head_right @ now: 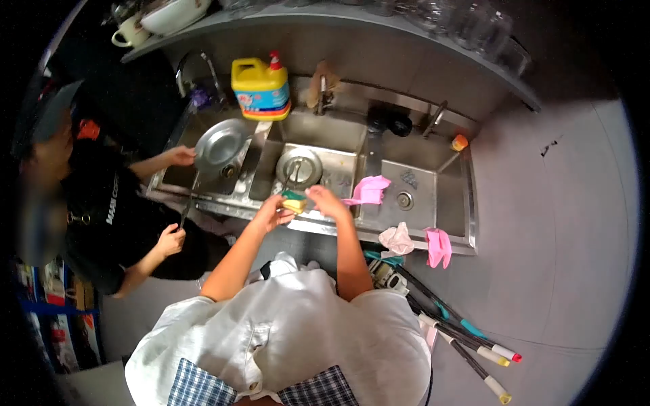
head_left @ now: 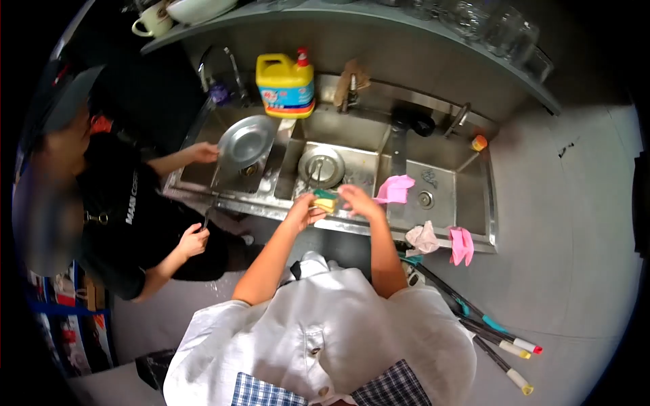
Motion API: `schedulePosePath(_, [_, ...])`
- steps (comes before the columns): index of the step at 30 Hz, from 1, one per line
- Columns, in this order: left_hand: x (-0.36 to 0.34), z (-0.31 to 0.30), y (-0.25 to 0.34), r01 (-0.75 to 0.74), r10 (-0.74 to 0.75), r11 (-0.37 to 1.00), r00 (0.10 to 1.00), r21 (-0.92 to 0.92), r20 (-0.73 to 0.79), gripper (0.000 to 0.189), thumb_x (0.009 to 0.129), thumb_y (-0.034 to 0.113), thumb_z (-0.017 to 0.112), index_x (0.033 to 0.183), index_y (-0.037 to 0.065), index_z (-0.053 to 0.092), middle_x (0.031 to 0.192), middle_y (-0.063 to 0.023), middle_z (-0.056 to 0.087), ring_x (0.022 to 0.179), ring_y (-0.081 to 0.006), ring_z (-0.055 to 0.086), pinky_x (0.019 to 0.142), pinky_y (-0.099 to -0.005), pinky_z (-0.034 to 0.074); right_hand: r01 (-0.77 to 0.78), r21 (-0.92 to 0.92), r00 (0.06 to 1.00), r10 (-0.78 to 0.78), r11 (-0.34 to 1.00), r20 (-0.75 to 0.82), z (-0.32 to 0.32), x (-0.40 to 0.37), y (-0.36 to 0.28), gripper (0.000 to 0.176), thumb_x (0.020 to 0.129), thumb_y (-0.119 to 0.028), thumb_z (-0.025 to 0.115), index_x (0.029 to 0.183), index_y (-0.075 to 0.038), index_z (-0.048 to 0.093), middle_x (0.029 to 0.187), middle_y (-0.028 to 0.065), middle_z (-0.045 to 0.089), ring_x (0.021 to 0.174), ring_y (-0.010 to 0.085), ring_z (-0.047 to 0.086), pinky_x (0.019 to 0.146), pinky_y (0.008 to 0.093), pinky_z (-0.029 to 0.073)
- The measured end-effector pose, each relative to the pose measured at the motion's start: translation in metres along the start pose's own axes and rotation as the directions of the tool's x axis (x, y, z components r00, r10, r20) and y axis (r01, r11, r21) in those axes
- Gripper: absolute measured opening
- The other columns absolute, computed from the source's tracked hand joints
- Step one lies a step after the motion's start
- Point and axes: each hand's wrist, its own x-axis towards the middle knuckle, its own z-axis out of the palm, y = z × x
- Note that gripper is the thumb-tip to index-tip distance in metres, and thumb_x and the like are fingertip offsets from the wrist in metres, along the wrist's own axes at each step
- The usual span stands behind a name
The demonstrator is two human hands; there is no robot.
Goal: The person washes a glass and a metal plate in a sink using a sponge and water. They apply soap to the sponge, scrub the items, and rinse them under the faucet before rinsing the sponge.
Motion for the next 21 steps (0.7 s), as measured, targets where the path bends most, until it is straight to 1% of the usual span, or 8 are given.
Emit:
schedulePosePath(2, [0.006,0.022,-0.001,-0.053,0.054,0.994,0.999,0.096,-0.006,0.024,0.087,0.016,0.054,0.110,0.012,0.049,0.095,-0.0062,0.061,0.080,-0.0207,0.064,0.068,-0.0362,0.056,-0.047,0.264,0.997,0.031,0.963,0.064,0.002,-0.010,0.007,0.043,0.088,-0.034,0.059,0.120,-0.005,0.054,0.104,0.0076,0.061,0.084,0.0169,0.061,0.055,0.0282,0.054])
schedulePosePath(4, [0.013,0.034,-0.003,-0.099,0.078,0.961,0.993,0.257,0.091,0.031,0.084,0.016,0.059,0.113,0.012,0.047,0.092,-0.0038,0.060,0.078,-0.0153,0.062,0.063,-0.0306,0.054,0.076,0.348,0.996,-0.089,0.935,0.020,-0.004,-0.013,0.018,0.042,0.087,-0.030,0.062,0.119,-0.004,0.054,0.101,0.0083,0.062,0.082,0.0162,0.062,0.057,0.0281,0.055])
schedulePosePath(8, [0.017,0.060,-0.017,-0.111,0.077,0.861,0.993,0.496,0.088,0.032,0.086,0.017,0.059,0.116,0.010,0.047,0.095,-0.0045,0.061,0.076,-0.0146,0.063,0.061,-0.0293,0.053,0.097,0.304,0.982,-0.042,0.948,-0.183,-0.041,-0.026,0.045,0.036,0.082,-0.020,0.068,0.111,-0.002,0.057,0.092,0.0072,0.063,0.070,0.0124,0.061,0.049,0.0244,0.049])
schedulePosePath(10, [0.020,0.057,-0.026,-0.061,0.002,0.838,0.994,0.542,0.110,0.032,0.087,0.018,0.057,0.116,0.009,0.048,0.093,-0.0045,0.062,0.074,-0.0142,0.064,0.060,-0.0286,0.052,0.211,0.080,0.785,-0.120,0.974,-0.608,-0.068,-0.022,0.073,0.045,0.075,-0.021,0.072,0.110,0.003,0.054,0.096,0.0159,0.063,0.083,0.0256,0.061,0.070,0.0361,0.050])
schedulePosePath(12, [0.030,0.040,-0.033,0.056,-0.123,0.825,0.989,0.563,0.082,0.025,0.087,0.014,0.056,0.111,0.009,0.051,0.086,-0.0040,0.063,0.067,-0.0128,0.062,0.056,-0.0264,0.051,0.098,-0.029,0.520,-0.076,0.995,-0.851,-0.091,-0.046,0.086,0.048,0.073,-0.019,0.070,0.112,0.002,0.051,0.102,0.0195,0.060,0.094,0.0328,0.057,0.084,0.0407,0.044])
schedulePosePath(15, [0.032,0.036,-0.049,0.121,-0.189,0.786,0.981,0.606,0.048,0.017,0.087,0.010,0.051,0.104,0.009,0.056,0.077,-0.0028,0.062,0.061,-0.0120,0.061,0.053,-0.0243,0.050,0.036,-0.254,0.280,-0.254,0.966,-0.926,-0.115,-0.064,0.101,0.049,0.073,-0.017,0.068,0.115,0.001,0.049,0.106,0.0201,0.056,0.098,0.0366,0.054,0.086,0.0425,0.042])
schedulePosePath(19, [0.019,0.013,-0.067,0.096,-0.236,0.737,0.964,0.669,0.121,0.021,0.084,0.007,0.050,0.104,0.009,0.058,0.073,-0.0011,0.058,0.065,-0.0121,0.061,0.061,-0.0262,0.051,-0.160,-0.430,0.366,-0.351,0.888,-0.862,-0.099,-0.062,0.090,0.052,0.073,-0.021,0.068,0.116,0.001,0.048,0.105,0.0208,0.054,0.101,0.0397,0.050,0.085,0.0457,0.041])
schedulePosePath(21, [-0.004,0.005,-0.070,0.134,-0.259,0.705,0.963,0.697,0.076,0.025,0.082,0.004,0.052,0.106,0.010,0.057,0.077,-0.0016,0.058,0.072,-0.0117,0.061,0.066,-0.0263,0.050,-0.300,-0.483,0.523,-0.282,0.822,-0.804,-0.085,-0.053,0.114,0.050,0.073,-0.023,0.068,0.113,0.000,0.049,0.103,0.0205,0.055,0.099,0.0403,0.051,0.084,0.0466,0.042])
